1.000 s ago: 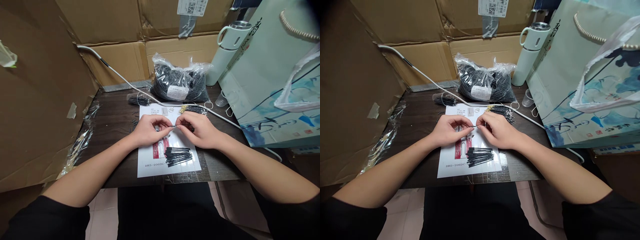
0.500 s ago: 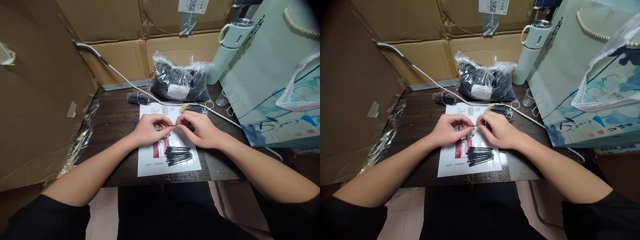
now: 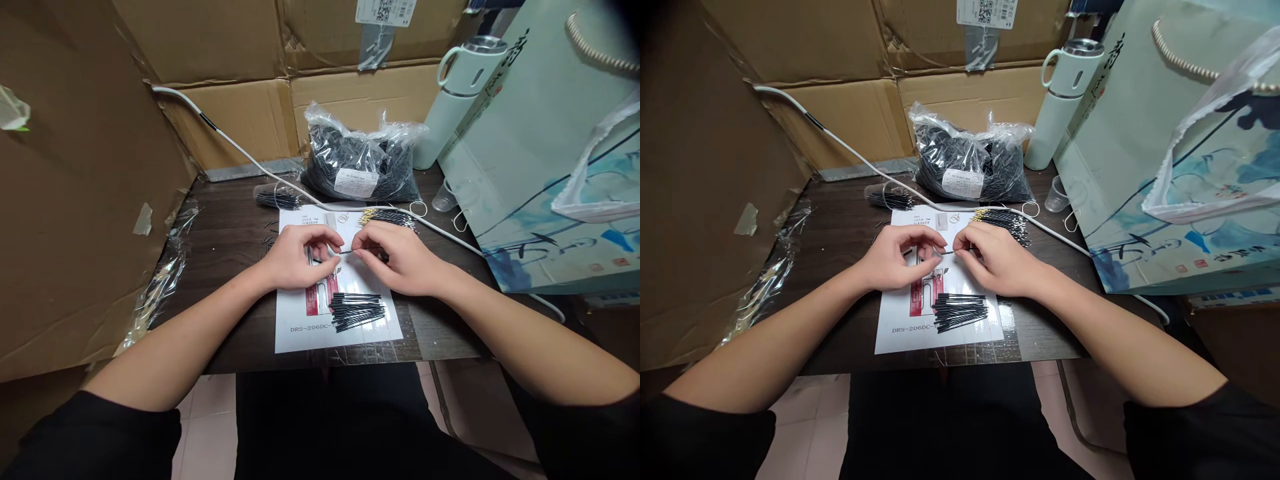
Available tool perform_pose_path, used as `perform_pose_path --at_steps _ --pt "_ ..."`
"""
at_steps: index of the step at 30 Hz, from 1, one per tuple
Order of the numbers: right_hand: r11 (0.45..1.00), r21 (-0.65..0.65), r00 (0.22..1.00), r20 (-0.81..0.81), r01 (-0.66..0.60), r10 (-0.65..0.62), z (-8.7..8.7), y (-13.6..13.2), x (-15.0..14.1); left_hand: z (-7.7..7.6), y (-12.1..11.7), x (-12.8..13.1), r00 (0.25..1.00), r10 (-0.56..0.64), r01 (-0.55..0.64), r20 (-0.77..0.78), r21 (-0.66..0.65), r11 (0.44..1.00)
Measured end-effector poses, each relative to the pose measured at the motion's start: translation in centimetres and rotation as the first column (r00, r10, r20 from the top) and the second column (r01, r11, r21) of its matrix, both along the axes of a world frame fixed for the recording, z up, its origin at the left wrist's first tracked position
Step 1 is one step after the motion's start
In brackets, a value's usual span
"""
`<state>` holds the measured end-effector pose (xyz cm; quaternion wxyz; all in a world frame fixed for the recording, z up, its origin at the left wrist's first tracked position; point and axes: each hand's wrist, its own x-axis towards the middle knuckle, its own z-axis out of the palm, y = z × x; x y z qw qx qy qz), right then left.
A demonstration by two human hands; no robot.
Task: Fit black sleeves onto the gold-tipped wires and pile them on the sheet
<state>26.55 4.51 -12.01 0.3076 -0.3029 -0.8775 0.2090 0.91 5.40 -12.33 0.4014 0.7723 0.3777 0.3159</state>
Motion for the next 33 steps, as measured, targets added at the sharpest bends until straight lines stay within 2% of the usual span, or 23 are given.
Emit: perform_pose_path --at_steps 4,7,9,18,24,27,29,33 --pt "0.999 -0.010 0.992 0.115 -0.045 0.046 0.2 -0.3 -0.1 1.5 1.6 -2.0 0.965 -0.029 0.060 -0.262 0.109 0.992" --pt "0.990 -0.095 0.972 0.203 -0.102 0.120 -0.1 -0.6 -0.3 2.1 2.5 -3.1 0.902 -0.139 0.159 -0.408 0.015 0.987" --pt "0.984 -0.143 0.960 0.241 -0.107 0.140 -0.3 -0.8 -0.3 2.2 2.8 -3.5 0.881 -0.185 0.193 -0.436 -0.026 0.981" --pt "0.964 -0.230 0.937 0.289 -0.131 0.196 0.0 -1.4 -0.5 2.0 2.3 -2.9 0.879 -0.206 0.241 -0.430 0.030 0.970" --pt "0.938 -0.283 0.918 0.282 -0.197 0.278 0.6 -1.9 -0.6 1.7 1.9 -2.4 0.861 -0.201 0.270 -0.466 0.085 0.959" --pt "0.922 -0.302 0.913 0.249 -0.244 0.323 1.3 -1.3 -0.1 1.5 1.3 -1.7 0.889 -0.188 0.257 -0.417 0.116 0.959" --pt "0.937 -0.270 0.925 0.246 -0.222 0.290 1.9 -0.5 0.8 1.2 0.7 -1.1 0.921 -0.160 0.209 -0.356 0.102 0.973" --pt "0.995 -0.097 0.938 0.340 -0.034 0.066 2.6 1.6 3.3 0.1 -0.3 0.2 0.971 -0.074 0.067 -0.228 -0.036 0.997"
